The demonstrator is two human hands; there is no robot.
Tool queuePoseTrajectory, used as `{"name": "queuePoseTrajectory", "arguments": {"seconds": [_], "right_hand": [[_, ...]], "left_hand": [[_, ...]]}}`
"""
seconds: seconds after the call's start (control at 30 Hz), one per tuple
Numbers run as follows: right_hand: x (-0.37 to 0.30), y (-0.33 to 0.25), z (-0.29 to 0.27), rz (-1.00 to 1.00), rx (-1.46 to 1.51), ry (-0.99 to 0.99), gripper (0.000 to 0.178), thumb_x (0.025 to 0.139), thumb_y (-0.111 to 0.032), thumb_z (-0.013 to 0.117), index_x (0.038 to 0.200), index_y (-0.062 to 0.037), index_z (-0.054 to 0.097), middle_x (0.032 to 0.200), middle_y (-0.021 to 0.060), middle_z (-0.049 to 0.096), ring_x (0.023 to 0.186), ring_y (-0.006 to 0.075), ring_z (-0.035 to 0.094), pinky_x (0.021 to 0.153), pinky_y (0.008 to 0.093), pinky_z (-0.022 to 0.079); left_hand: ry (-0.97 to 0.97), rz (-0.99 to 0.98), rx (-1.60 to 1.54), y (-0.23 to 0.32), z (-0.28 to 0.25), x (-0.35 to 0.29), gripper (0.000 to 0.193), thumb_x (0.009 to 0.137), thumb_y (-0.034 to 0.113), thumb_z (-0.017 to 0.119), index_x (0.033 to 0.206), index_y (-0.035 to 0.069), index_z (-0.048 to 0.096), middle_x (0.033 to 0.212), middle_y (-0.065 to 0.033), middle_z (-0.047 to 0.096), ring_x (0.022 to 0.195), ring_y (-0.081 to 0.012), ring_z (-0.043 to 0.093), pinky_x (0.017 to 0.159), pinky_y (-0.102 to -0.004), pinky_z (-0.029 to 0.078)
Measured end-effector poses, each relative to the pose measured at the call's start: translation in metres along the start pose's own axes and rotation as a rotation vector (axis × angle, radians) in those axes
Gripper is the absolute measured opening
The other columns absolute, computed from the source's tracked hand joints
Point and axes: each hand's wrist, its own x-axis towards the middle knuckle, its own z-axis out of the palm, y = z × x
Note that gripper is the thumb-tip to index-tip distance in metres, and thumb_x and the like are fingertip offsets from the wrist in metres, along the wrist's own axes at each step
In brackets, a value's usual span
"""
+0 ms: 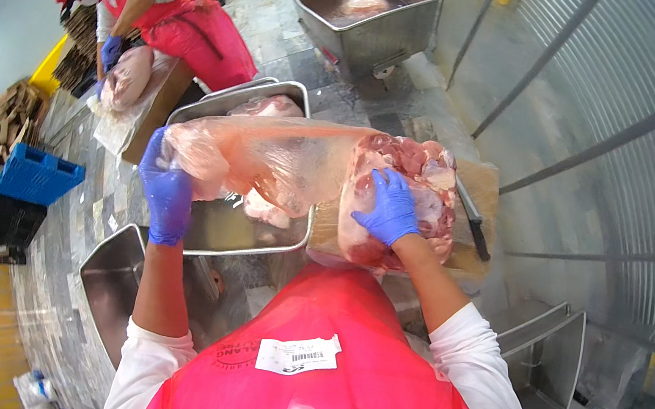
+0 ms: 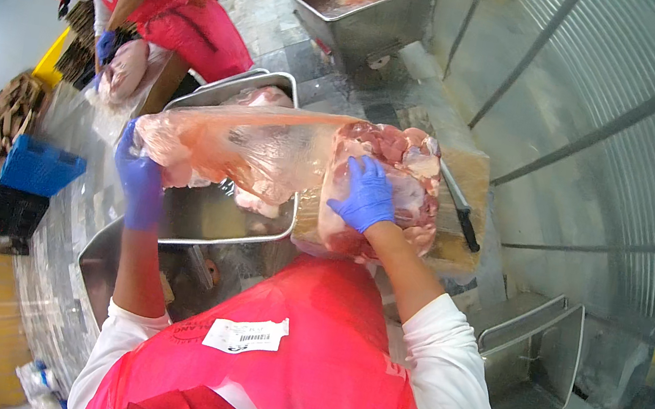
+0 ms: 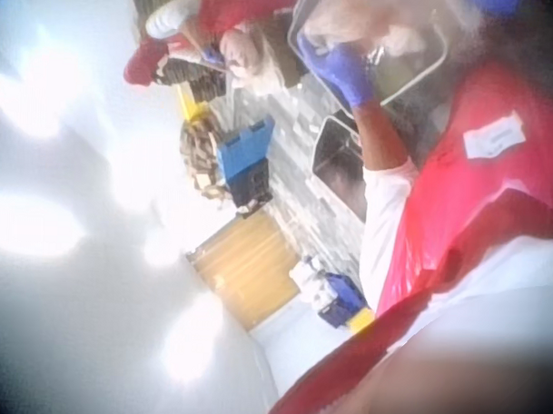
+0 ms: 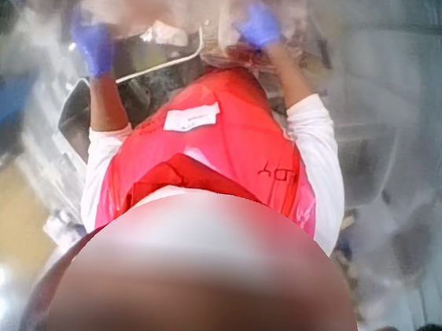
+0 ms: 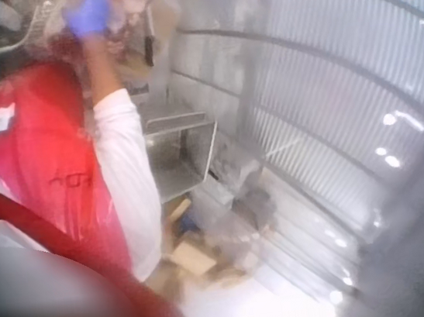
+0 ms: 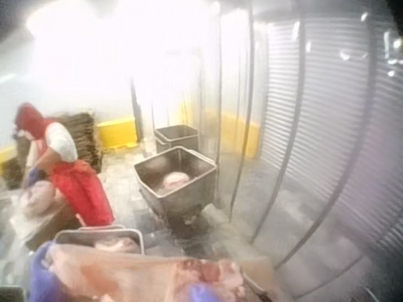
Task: The person removes vacuum-sealed packages of raw meat from a metal bin and places them on a cutting board. They then open the plastic packaging by hand and transfer the meat to another bin. The process is repeated for multiple packages.
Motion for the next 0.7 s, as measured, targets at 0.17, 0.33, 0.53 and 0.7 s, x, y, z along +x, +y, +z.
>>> {"name": "queuePoseTrajectory", "arguments": {"seconds": [0.17, 0.33, 0.53, 0.7], "right_hand": [[0.002, -0.026, 0.020, 0.032, -0.214, -0.080, 0.108, 0.071, -0.047, 0.077, 0.153, -0.0058, 0.020, 0.157, 0.0231, 0.022, 0.146, 0.0397, 0.022, 0.116, 0.0578, 0.019], [0.023, -0.034, 0.037, -0.049, -0.305, -0.059, 0.103, 0.073, -0.043, 0.076, 0.151, -0.0017, 0.023, 0.155, 0.0225, 0.026, 0.146, 0.0375, 0.024, 0.117, 0.0531, 0.020], [0.042, -0.078, 0.073, -0.284, -0.438, -0.336, 0.049, 0.088, -0.030, 0.057, 0.130, -0.0055, 0.055, 0.131, 0.0219, 0.057, 0.126, 0.0355, 0.052, 0.106, 0.0505, 0.037], [0.045, -0.089, 0.088, -0.082, -0.145, -0.452, 0.030, 0.091, -0.027, 0.050, 0.108, -0.0113, 0.070, 0.102, 0.0205, 0.070, 0.091, 0.0384, 0.069, 0.082, 0.0486, 0.054]], "left_hand": [[0.197, -0.063, -0.006, -0.018, -0.065, -0.011, 0.030, 0.086, -0.001, 0.056, 0.116, -0.001, 0.060, 0.107, -0.0057, 0.065, 0.096, -0.0138, 0.061, 0.084, -0.0284, 0.050], [0.351, -0.082, 0.035, -0.043, -0.128, -0.033, 0.033, 0.088, 0.002, 0.056, 0.121, -0.001, 0.059, 0.111, -0.0066, 0.064, 0.098, -0.0143, 0.061, 0.085, -0.0288, 0.050], [0.455, -0.141, 0.005, -0.053, -0.162, -0.053, 0.035, 0.086, 0.000, 0.052, 0.120, -0.001, 0.059, 0.109, -0.0059, 0.063, 0.094, -0.0135, 0.060, 0.082, -0.0280, 0.050], [0.429, -0.185, 0.068, -0.068, -0.179, -0.069, 0.040, 0.082, -0.002, 0.048, 0.120, -0.001, 0.059, 0.104, -0.0038, 0.064, 0.089, -0.0108, 0.060, 0.078, -0.0263, 0.050]]}}
